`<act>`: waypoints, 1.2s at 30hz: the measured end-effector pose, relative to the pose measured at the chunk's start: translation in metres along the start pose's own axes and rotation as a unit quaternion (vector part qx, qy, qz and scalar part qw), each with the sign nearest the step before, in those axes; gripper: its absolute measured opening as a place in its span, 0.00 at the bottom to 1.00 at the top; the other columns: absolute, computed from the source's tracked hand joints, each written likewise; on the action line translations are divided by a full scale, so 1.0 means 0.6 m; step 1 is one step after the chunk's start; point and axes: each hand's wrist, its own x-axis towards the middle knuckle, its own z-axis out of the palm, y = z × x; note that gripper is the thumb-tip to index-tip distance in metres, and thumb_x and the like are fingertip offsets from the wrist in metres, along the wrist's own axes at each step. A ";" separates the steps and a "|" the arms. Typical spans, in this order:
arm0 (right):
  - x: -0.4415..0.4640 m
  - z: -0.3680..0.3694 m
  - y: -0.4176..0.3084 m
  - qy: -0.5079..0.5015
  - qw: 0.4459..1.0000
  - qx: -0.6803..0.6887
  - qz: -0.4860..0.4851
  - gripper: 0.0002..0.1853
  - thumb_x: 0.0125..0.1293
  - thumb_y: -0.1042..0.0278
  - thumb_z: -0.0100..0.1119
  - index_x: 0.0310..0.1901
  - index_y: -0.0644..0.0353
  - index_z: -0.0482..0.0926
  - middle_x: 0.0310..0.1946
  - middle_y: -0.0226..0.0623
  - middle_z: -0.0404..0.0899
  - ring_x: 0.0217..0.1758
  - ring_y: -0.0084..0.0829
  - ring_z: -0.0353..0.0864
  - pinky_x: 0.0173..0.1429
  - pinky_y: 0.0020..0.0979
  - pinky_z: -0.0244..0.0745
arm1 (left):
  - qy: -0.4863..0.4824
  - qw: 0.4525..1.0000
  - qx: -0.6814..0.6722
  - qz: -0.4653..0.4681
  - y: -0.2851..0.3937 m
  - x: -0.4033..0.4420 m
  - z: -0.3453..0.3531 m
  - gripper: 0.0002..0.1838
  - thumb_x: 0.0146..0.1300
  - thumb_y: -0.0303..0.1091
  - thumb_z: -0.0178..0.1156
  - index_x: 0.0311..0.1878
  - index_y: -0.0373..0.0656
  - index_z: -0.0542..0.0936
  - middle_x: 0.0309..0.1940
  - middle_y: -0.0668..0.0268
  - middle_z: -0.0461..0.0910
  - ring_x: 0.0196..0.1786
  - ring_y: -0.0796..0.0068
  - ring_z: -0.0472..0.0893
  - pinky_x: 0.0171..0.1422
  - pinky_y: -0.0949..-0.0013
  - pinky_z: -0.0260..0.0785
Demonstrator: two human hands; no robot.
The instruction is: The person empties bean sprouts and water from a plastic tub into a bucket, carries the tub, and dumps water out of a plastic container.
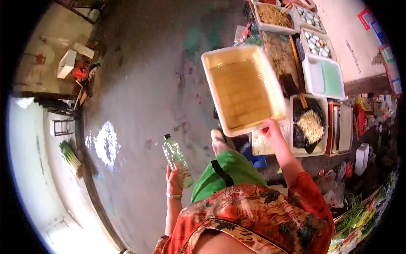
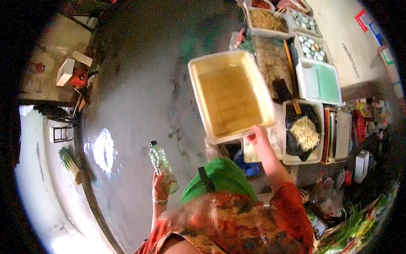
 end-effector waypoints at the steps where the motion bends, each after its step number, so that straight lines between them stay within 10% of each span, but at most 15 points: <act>1: 0.009 0.032 -0.004 -0.021 0.998 0.041 0.047 0.04 0.53 0.72 0.51 0.27 0.62 0.67 0.21 0.38 0.70 0.20 0.29 0.71 0.20 0.28 0.71 | 0.011 1.000 -0.009 0.013 0.021 0.015 0.011 0.27 0.56 0.32 0.54 0.61 0.45 0.61 0.40 0.63 0.73 0.39 0.64 0.77 0.40 0.61 0.72; 17: 0.051 0.291 -0.043 -0.056 0.996 0.064 0.015 0.06 0.53 0.70 0.50 0.31 0.62 0.67 0.23 0.37 0.71 0.20 0.32 0.74 0.26 0.34 0.76 | 0.054 0.996 -0.030 -0.071 0.295 0.332 0.020 0.20 0.60 0.49 0.50 0.44 0.41 0.71 0.36 0.61 0.75 0.37 0.59 0.77 0.33 0.58 0.72; 27: 0.103 0.424 -0.063 -0.022 0.992 0.115 0.047 0.03 0.54 0.70 0.45 0.28 0.57 0.68 0.22 0.33 0.72 0.19 0.29 0.71 0.18 0.29 0.65 | -0.059 0.982 0.092 -0.153 0.477 0.640 0.045 0.25 0.56 0.27 0.53 0.59 0.46 0.62 0.38 0.62 0.74 0.34 0.66 0.76 0.31 0.62 0.72; 36: 0.147 0.446 -0.181 0.060 0.985 0.158 0.030 0.07 0.52 0.67 0.51 0.32 0.58 0.72 0.23 0.34 0.76 0.21 0.31 0.74 0.21 0.28 0.69 | -0.067 0.913 0.356 -0.190 0.405 0.932 0.232 0.34 0.53 0.33 0.61 0.64 0.46 0.59 0.47 0.61 0.73 0.42 0.70 0.75 0.37 0.67 0.71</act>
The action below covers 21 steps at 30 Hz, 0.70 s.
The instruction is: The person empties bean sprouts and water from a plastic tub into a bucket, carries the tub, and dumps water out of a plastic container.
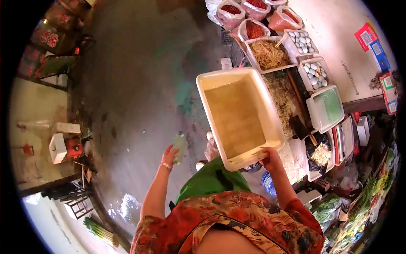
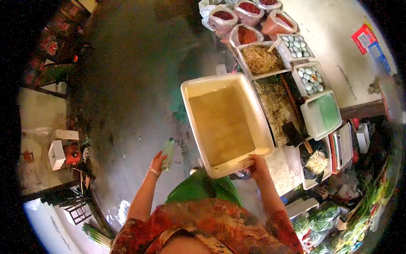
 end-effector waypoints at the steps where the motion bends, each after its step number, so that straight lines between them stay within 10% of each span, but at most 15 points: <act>1: 0.005 0.010 -0.026 0.008 1.000 -0.004 -0.006 0.07 0.52 0.67 0.50 0.33 0.58 0.73 0.23 0.34 0.76 0.22 0.30 0.74 0.21 0.28 0.70 | -0.035 0.998 0.041 0.016 0.018 0.037 0.040 0.35 0.54 0.35 0.60 0.65 0.47 0.57 0.50 0.62 0.72 0.44 0.68 0.75 0.40 0.66 0.70; 8: 0.054 0.031 -0.150 -0.042 0.995 -0.057 -0.065 0.12 0.55 0.67 0.49 0.41 0.59 0.72 0.26 0.33 0.75 0.25 0.26 0.75 0.23 0.27 0.69 | -0.194 0.976 0.088 0.045 0.156 0.111 0.296 0.31 0.57 0.40 0.57 0.64 0.52 0.60 0.52 0.66 0.70 0.48 0.71 0.73 0.38 0.65 0.72; 14: 0.086 0.122 -0.236 -0.032 0.990 -0.125 -0.052 0.17 0.57 0.66 0.49 0.47 0.65 0.71 0.30 0.38 0.78 0.26 0.27 0.77 0.23 0.23 0.68 | -0.082 0.992 0.092 0.019 0.184 0.086 0.169 0.24 0.62 0.34 0.51 0.62 0.50 0.64 0.53 0.69 0.71 0.50 0.76 0.73 0.44 0.65 0.73; 16: 0.125 0.125 -0.269 -0.134 0.964 -0.229 -0.022 0.20 0.56 0.66 0.49 0.49 0.67 0.69 0.31 0.43 0.78 0.28 0.30 0.79 0.24 0.23 0.69 | -0.078 0.973 0.190 0.105 0.161 0.126 0.097 0.23 0.63 0.38 0.50 0.61 0.48 0.64 0.51 0.68 0.73 0.49 0.74 0.74 0.45 0.65 0.72; 18: 0.142 0.152 -0.278 -0.161 0.952 -0.259 -0.029 0.22 0.56 0.65 0.49 0.50 0.69 0.67 0.31 0.45 0.78 0.27 0.33 0.79 0.23 0.24 0.70 | -0.090 0.987 -0.099 0.094 0.202 0.071 0.035 0.27 0.62 0.48 0.50 0.61 0.46 0.65 0.52 0.64 0.72 0.50 0.70 0.74 0.47 0.62 0.70; 21: 0.183 0.208 -0.299 -0.064 0.888 -0.455 -0.002 0.21 0.55 0.67 0.47 0.51 0.67 0.68 0.32 0.43 0.78 0.30 0.33 0.78 0.28 0.30 0.73 | 0.053 0.984 -0.008 0.168 0.314 -0.037 -0.012 0.37 0.57 0.62 0.49 0.63 0.45 0.63 0.56 0.60 0.69 0.54 0.66 0.72 0.52 0.57 0.67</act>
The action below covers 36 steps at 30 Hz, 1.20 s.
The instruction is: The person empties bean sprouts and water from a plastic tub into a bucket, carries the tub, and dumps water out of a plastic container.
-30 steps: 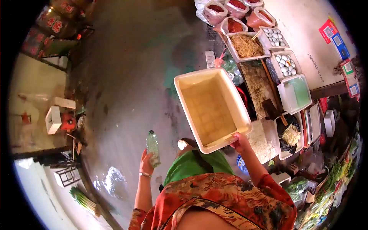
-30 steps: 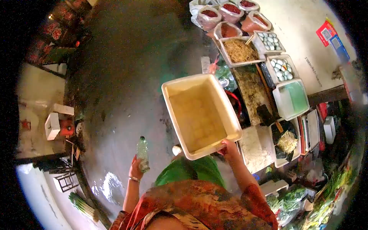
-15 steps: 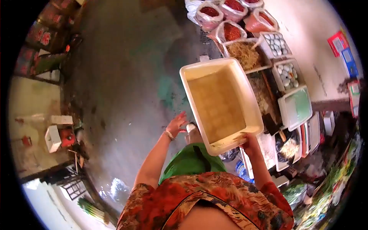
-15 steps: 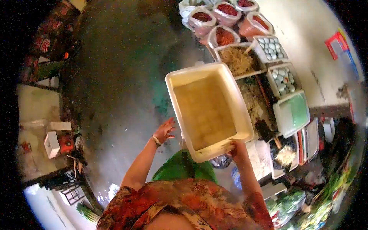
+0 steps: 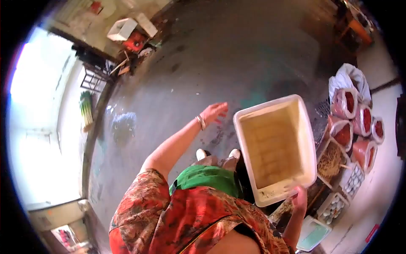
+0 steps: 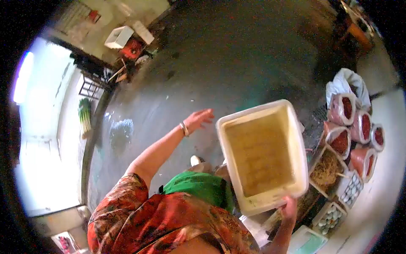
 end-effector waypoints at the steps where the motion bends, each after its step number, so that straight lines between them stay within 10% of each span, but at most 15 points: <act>1: 0.011 0.028 -0.036 -0.038 0.999 0.010 -0.017 0.16 0.53 0.68 0.48 0.44 0.64 0.70 0.29 0.38 0.76 0.27 0.29 0.75 0.25 0.29 0.68 | 0.007 1.000 -0.015 0.015 0.017 -0.001 -0.028 0.40 0.56 0.66 0.48 0.64 0.46 0.62 0.57 0.59 0.69 0.55 0.66 0.71 0.53 0.57 0.66; 9: 0.067 0.275 -0.279 -0.240 0.948 -0.208 -0.010 0.26 0.46 0.80 0.53 0.51 0.65 0.63 0.39 0.37 0.70 0.41 0.30 0.73 0.43 0.31 0.74 | -0.166 0.979 -0.112 -0.042 0.012 -0.077 -0.182 0.38 0.57 0.66 0.44 0.60 0.44 0.67 0.54 0.63 0.72 0.55 0.73 0.72 0.57 0.64 0.66; 15: 0.047 0.468 -0.350 -0.341 0.889 -0.305 -0.013 0.18 0.45 0.76 0.53 0.43 0.65 0.71 0.31 0.35 0.75 0.31 0.28 0.78 0.30 0.30 0.77 | -0.128 0.973 -0.193 -0.007 -0.064 -0.191 -0.299 0.47 0.49 0.77 0.39 0.65 0.53 0.58 0.54 0.64 0.71 0.51 0.68 0.75 0.44 0.60 0.73; 20: 0.067 0.628 -0.369 -0.346 0.796 -0.493 -0.064 0.13 0.42 0.74 0.51 0.34 0.62 0.75 0.24 0.30 0.74 0.22 0.22 0.73 0.25 0.24 0.71 | -0.003 0.962 -0.254 -0.100 -0.131 -0.246 -0.326 0.34 0.50 0.38 0.64 0.60 0.44 0.62 0.48 0.63 0.74 0.48 0.69 0.76 0.49 0.62 0.72; 23: 0.103 0.720 -0.362 -0.348 0.763 -0.531 -0.120 0.18 0.48 0.59 0.61 0.38 0.64 0.74 0.24 0.33 0.76 0.18 0.23 0.75 0.17 0.25 0.70 | -0.001 0.942 -0.333 -0.043 -0.203 -0.289 -0.351 0.31 0.50 0.31 0.59 0.59 0.39 0.63 0.47 0.60 0.74 0.48 0.67 0.76 0.53 0.61 0.70; 29: -0.012 0.903 -0.355 -0.370 0.829 -0.371 -0.195 0.33 0.60 0.62 0.58 0.65 0.57 0.56 0.41 0.38 0.76 0.38 0.23 0.77 0.44 0.24 0.73 | 0.080 0.872 -0.482 -0.011 -0.304 -0.376 -0.388 0.27 0.48 0.31 0.53 0.55 0.37 0.65 0.43 0.58 0.76 0.45 0.64 0.77 0.52 0.60 0.71; 31: -0.030 0.938 -0.325 -0.284 0.773 -0.334 -0.458 0.37 0.58 0.63 0.60 0.66 0.56 0.53 0.55 0.52 0.67 0.55 0.34 0.70 0.57 0.31 0.68 | 0.113 0.852 -0.511 0.035 -0.291 -0.394 -0.389 0.28 0.48 0.32 0.54 0.56 0.38 0.65 0.45 0.59 0.75 0.47 0.64 0.76 0.52 0.61 0.71; 36: -0.064 0.977 -0.191 -0.298 0.848 -0.225 -0.377 0.43 0.56 0.60 0.62 0.67 0.56 0.46 0.61 0.55 0.57 0.67 0.42 0.55 0.66 0.39 0.55 | 0.228 0.797 -0.544 0.125 -0.286 -0.377 -0.391 0.28 0.49 0.35 0.53 0.56 0.38 0.65 0.46 0.59 0.75 0.48 0.63 0.76 0.52 0.57 0.70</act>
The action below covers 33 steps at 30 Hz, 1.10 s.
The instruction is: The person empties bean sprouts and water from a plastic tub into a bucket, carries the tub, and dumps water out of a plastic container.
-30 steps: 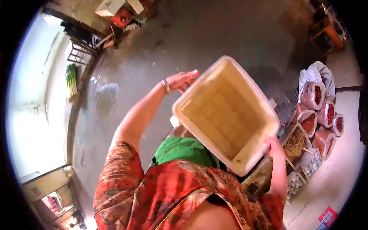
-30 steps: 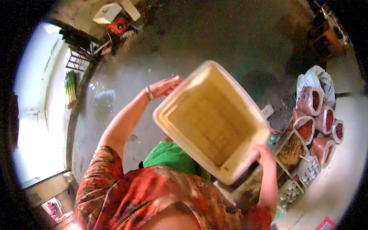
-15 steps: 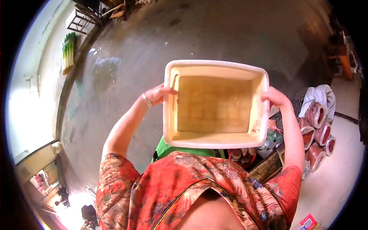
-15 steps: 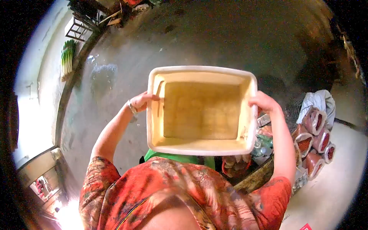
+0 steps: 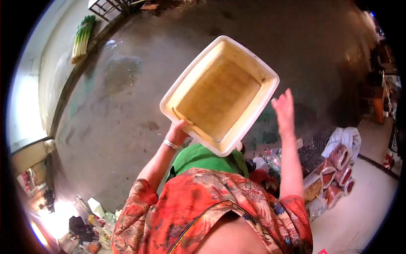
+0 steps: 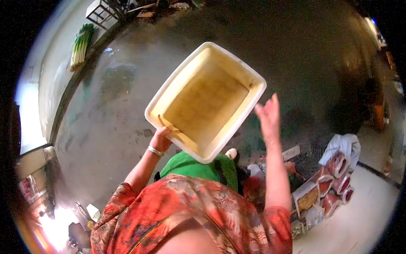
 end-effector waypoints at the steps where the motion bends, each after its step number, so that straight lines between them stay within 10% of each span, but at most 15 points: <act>1: -0.011 0.027 0.025 -0.025 0.999 0.023 0.032 0.45 0.55 0.59 0.63 0.68 0.56 0.43 0.60 0.53 0.59 0.66 0.41 0.56 0.65 0.40 0.56 | 0.016 1.000 -0.007 0.010 0.006 0.005 0.006 0.28 0.49 0.35 0.53 0.56 0.38 0.64 0.47 0.59 0.74 0.47 0.63 0.76 0.51 0.57 0.71; 5: -0.050 0.146 0.011 -0.123 0.905 0.288 0.288 0.38 0.55 0.68 0.62 0.63 0.60 0.50 0.51 0.38 0.66 0.55 0.31 0.65 0.61 0.36 0.61 | 0.060 0.996 -0.055 0.044 0.021 0.029 0.015 0.27 0.48 0.29 0.51 0.56 0.40 0.65 0.47 0.60 0.74 0.47 0.63 0.76 0.49 0.56 0.72; 9: -0.020 0.250 0.045 -0.123 0.966 0.191 0.124 0.31 0.52 0.79 0.59 0.57 0.62 0.56 0.51 0.39 0.65 0.55 0.30 0.66 0.57 0.30 0.65 | 0.132 0.977 -0.102 0.132 0.047 0.063 0.011 0.34 0.46 0.25 0.52 0.61 0.44 0.57 0.46 0.62 0.70 0.46 0.64 0.74 0.48 0.59 0.72; 10: -0.003 0.259 0.048 -0.122 0.965 0.183 0.142 0.30 0.52 0.80 0.59 0.57 0.62 0.57 0.50 0.38 0.66 0.53 0.30 0.68 0.57 0.30 0.66 | 0.117 0.983 -0.074 0.118 0.045 0.075 -0.010 0.38 0.48 0.28 0.52 0.63 0.56 0.47 0.52 0.58 0.63 0.49 0.55 0.72 0.43 0.45 0.74; 19: 0.183 0.360 0.090 -0.111 0.971 0.107 0.185 0.26 0.46 0.85 0.49 0.52 0.64 0.63 0.44 0.37 0.72 0.47 0.30 0.73 0.50 0.30 0.69 | 0.193 0.969 -0.069 0.141 0.131 0.178 -0.002 0.39 0.47 0.29 0.53 0.63 0.56 0.49 0.52 0.62 0.64 0.51 0.58 0.71 0.43 0.44 0.73; 29: 0.482 0.389 -0.038 -0.164 0.981 -0.020 0.096 0.22 0.44 0.85 0.46 0.45 0.63 0.70 0.35 0.33 0.75 0.34 0.24 0.75 0.36 0.23 0.72 | 0.108 0.993 -0.046 0.033 0.279 0.222 0.017 0.43 0.55 0.30 0.59 0.68 0.60 0.43 0.62 0.54 0.55 0.56 0.58 0.70 0.42 0.56 0.76; 33: 0.639 0.502 -0.106 -0.196 0.980 -0.017 0.030 0.21 0.46 0.84 0.46 0.46 0.65 0.71 0.36 0.33 0.76 0.34 0.22 0.74 0.36 0.23 0.70 | 0.176 0.982 -0.062 0.018 0.334 0.251 -0.063 0.34 0.57 0.28 0.57 0.66 0.47 0.53 0.51 0.52 0.70 0.46 0.61 0.78 0.37 0.67 0.76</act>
